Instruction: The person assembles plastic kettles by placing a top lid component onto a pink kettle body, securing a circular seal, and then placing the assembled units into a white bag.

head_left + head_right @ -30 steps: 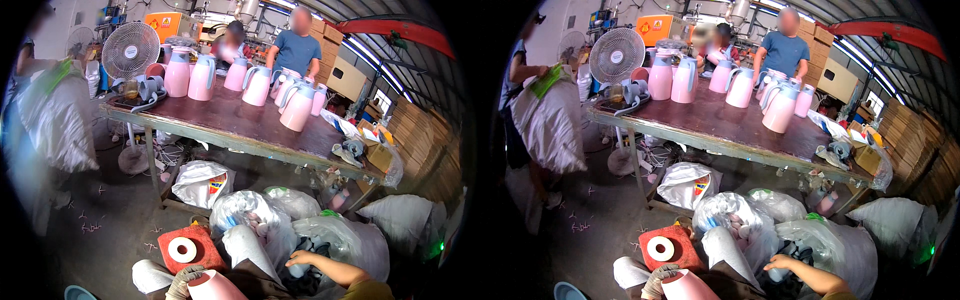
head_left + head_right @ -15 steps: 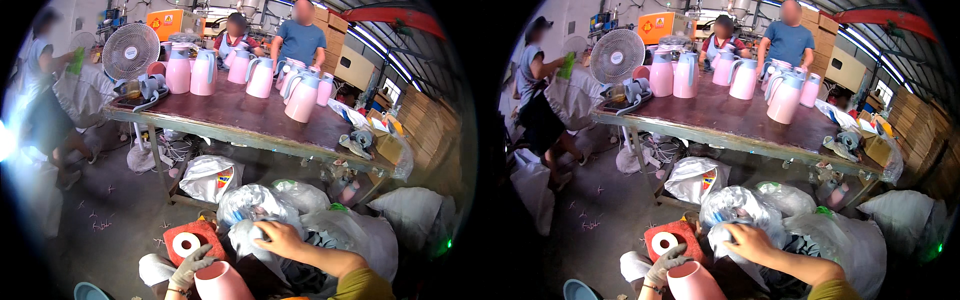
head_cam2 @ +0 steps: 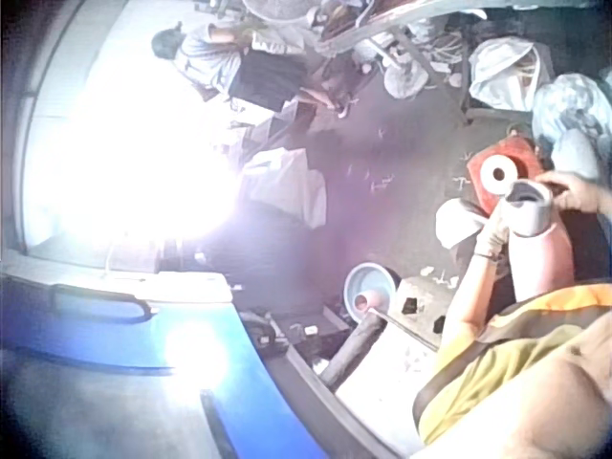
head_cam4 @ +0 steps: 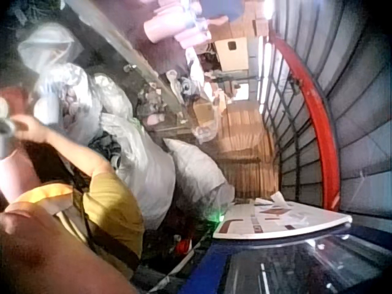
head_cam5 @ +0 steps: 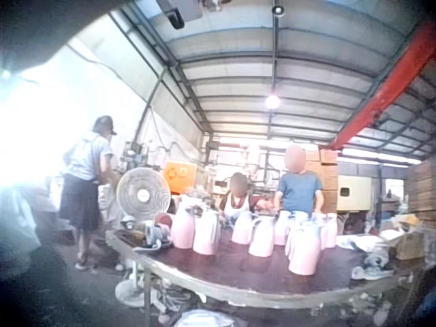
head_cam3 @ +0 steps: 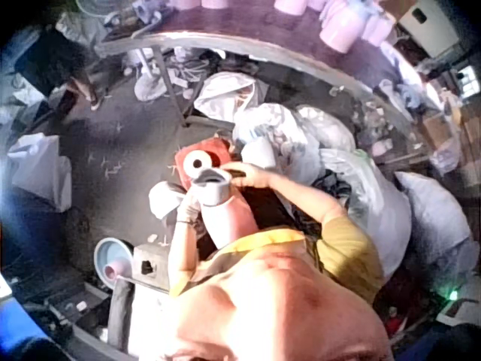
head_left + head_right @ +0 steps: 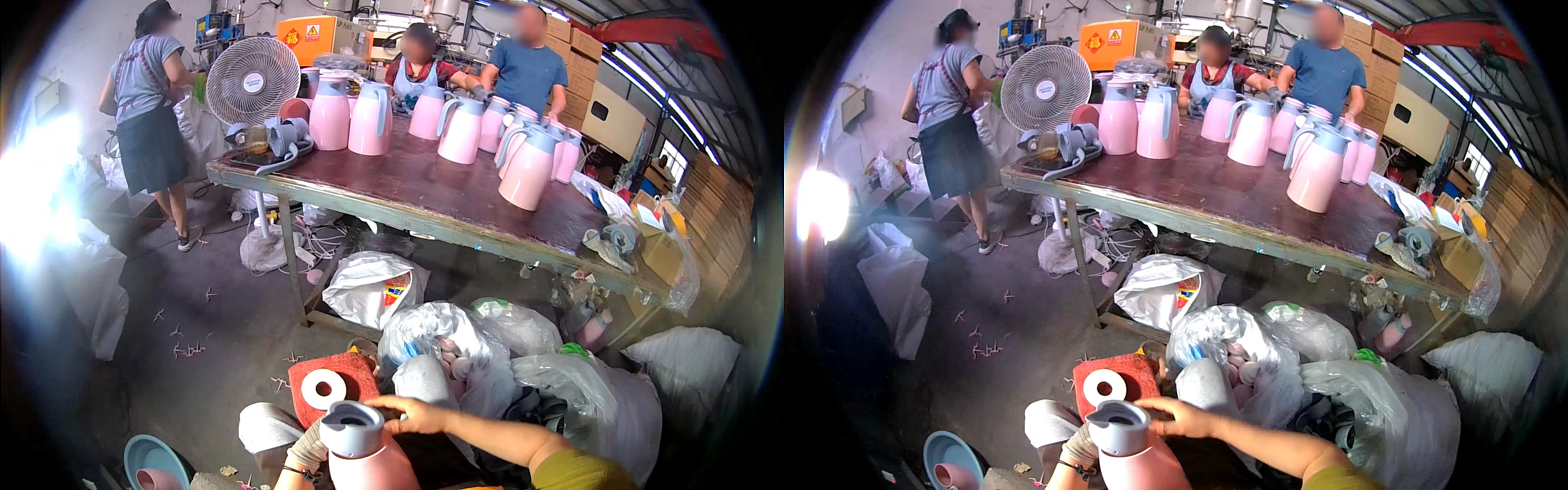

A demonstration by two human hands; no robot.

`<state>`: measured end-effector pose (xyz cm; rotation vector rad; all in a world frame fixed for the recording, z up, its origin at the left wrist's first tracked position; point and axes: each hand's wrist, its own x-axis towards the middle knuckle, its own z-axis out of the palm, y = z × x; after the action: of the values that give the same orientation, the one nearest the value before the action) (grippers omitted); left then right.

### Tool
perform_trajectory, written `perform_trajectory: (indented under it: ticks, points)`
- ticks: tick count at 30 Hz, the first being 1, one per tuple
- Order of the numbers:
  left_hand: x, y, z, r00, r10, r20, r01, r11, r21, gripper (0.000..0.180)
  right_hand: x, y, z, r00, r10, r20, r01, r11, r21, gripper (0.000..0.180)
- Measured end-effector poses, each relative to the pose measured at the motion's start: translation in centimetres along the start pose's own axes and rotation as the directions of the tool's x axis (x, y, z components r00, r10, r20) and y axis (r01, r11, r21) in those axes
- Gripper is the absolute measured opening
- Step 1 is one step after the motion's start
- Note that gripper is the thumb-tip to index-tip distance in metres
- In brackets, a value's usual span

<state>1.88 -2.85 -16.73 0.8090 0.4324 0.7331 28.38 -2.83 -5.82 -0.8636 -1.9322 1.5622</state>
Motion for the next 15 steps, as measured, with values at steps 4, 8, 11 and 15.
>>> perform_trajectory:
  ticks: [4, 8, 11, 15]
  points:
    - [-0.3, -1.8, -2.3, 0.999, -0.012, 0.039, 0.008, 0.996, 0.086, 0.031, -2.4, 2.5, 2.4, 0.995, 0.053, -0.084, -0.052, 0.998, 0.02, 0.061]
    - [0.9, -1.2, -2.3, 0.994, -0.101, 0.043, 0.094, 0.987, 0.133, 0.028, -3.0, 4.7, 3.0, 0.982, 0.156, -0.102, -0.12, 0.948, 0.294, 0.052]
    - [1.1, 0.0, -0.2, 0.985, -0.17, -0.02, 0.167, 0.981, -0.1, 0.032, -2.3, 2.8, 1.8, 0.961, 0.123, -0.249, -0.03, 0.938, 0.346, 0.042]
    - [0.2, 1.6, 3.0, 0.945, -0.307, -0.115, 0.254, 0.907, -0.335, 0.037, -1.8, 5.3, -3.0, 0.775, 0.42, -0.472, 0.081, 0.675, 0.733, 0.02]
